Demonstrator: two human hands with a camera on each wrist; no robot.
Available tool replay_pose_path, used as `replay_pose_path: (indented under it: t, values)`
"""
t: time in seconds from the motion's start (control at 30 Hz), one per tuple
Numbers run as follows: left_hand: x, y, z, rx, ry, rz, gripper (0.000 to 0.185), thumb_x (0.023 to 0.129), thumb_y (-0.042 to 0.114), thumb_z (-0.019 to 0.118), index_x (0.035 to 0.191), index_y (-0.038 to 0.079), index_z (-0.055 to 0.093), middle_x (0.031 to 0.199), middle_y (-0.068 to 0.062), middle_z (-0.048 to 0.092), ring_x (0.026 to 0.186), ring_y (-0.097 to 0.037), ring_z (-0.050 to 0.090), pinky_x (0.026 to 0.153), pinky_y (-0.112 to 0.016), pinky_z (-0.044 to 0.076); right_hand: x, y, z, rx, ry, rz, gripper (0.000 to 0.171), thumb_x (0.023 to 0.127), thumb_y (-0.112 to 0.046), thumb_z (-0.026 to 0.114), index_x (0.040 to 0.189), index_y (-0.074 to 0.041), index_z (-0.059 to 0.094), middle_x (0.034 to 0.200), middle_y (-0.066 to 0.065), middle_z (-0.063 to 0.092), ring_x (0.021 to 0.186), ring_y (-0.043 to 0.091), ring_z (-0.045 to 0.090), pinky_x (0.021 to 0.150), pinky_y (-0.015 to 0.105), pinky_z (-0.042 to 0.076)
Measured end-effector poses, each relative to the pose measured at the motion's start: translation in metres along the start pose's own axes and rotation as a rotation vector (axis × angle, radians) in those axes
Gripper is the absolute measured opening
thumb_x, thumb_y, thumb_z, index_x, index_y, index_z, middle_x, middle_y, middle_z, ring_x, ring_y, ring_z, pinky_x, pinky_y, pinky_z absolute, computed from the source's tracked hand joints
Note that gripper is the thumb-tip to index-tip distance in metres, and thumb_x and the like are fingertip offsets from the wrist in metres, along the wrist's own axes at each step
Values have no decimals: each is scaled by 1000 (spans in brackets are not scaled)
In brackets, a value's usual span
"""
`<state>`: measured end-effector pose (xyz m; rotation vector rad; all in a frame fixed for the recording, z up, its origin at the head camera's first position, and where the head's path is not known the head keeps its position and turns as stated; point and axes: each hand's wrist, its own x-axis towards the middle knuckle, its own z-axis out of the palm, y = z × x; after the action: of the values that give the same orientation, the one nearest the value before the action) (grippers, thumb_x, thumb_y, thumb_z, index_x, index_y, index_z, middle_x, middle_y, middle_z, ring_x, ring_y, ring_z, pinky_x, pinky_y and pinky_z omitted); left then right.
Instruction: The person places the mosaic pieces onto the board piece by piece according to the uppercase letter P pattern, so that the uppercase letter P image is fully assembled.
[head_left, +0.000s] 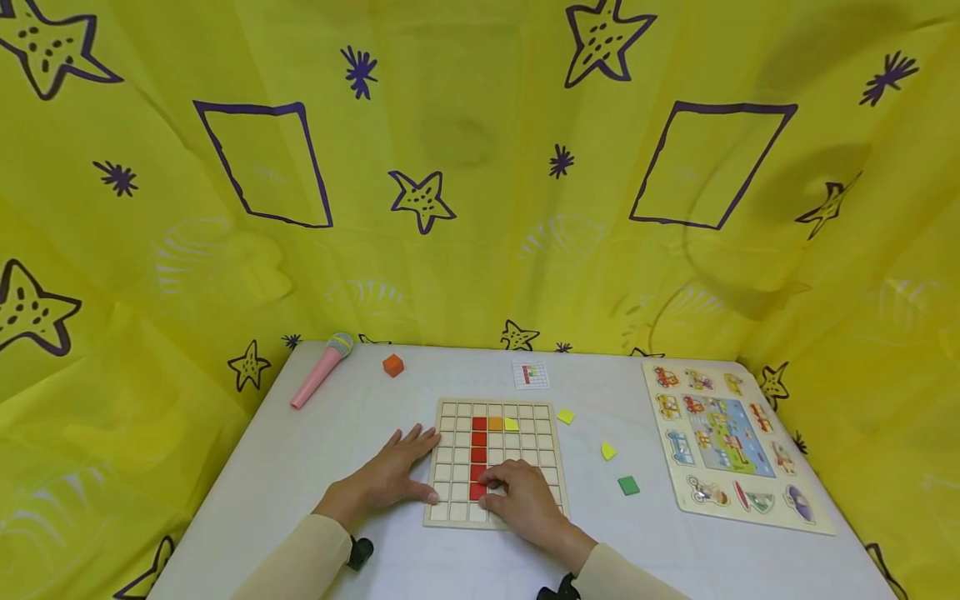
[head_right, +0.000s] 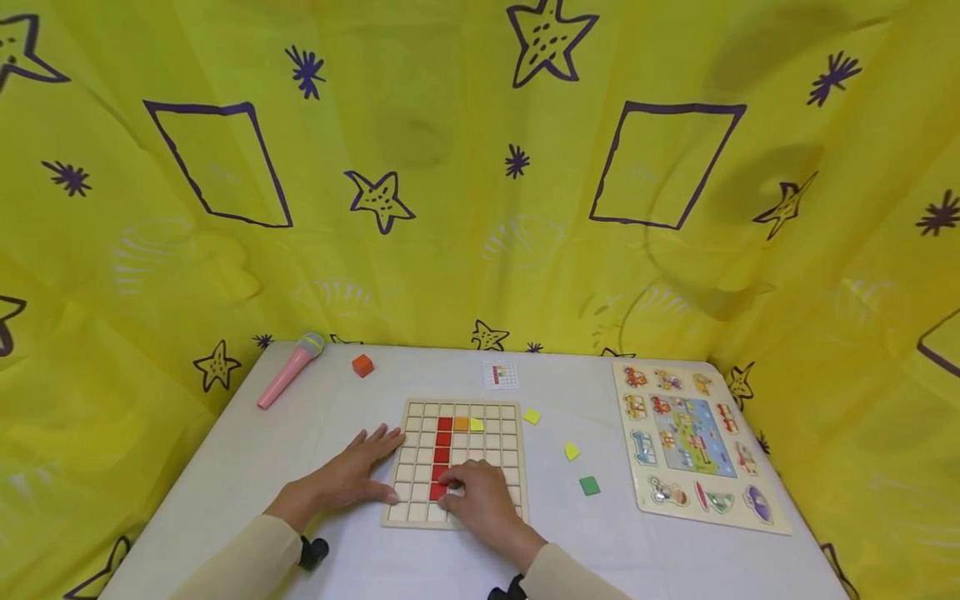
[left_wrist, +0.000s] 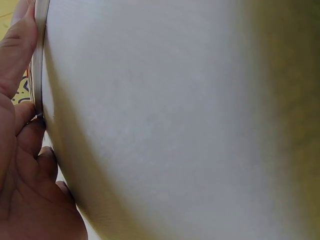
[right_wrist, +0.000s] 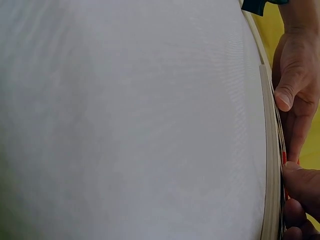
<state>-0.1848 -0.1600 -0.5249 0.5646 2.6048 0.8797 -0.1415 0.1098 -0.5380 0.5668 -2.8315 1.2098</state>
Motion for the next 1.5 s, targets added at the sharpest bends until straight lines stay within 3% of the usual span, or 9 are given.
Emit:
replay_pose_path:
  t: [0.3,1.13,1.5]
  values:
    - [-1,0,1,2,9,14,105,78,43,90,163,9,39,173,-11,32,163,-41,14,132,-65,9,0,-1,1,15,10,-2,12,86,-16,85,98,-18,81,88,-12,69,78,2,47,71,25,40]
    - [-2,0,0,-8,13,23,104,79,42,90,163,8,39,173,-11,32,163,-40,14,132,-64,8,1,-1,-2,147,32,72,15,87,-12,85,100,-13,78,88,-9,67,78,3,51,68,20,46]
    - [0,-2,2,-10,14,15,104,78,39,92,163,10,40,172,-9,33,163,-40,15,132,-64,8,4,7,-16,314,69,148,19,92,-11,80,110,-7,76,97,0,66,83,9,54,70,19,49]
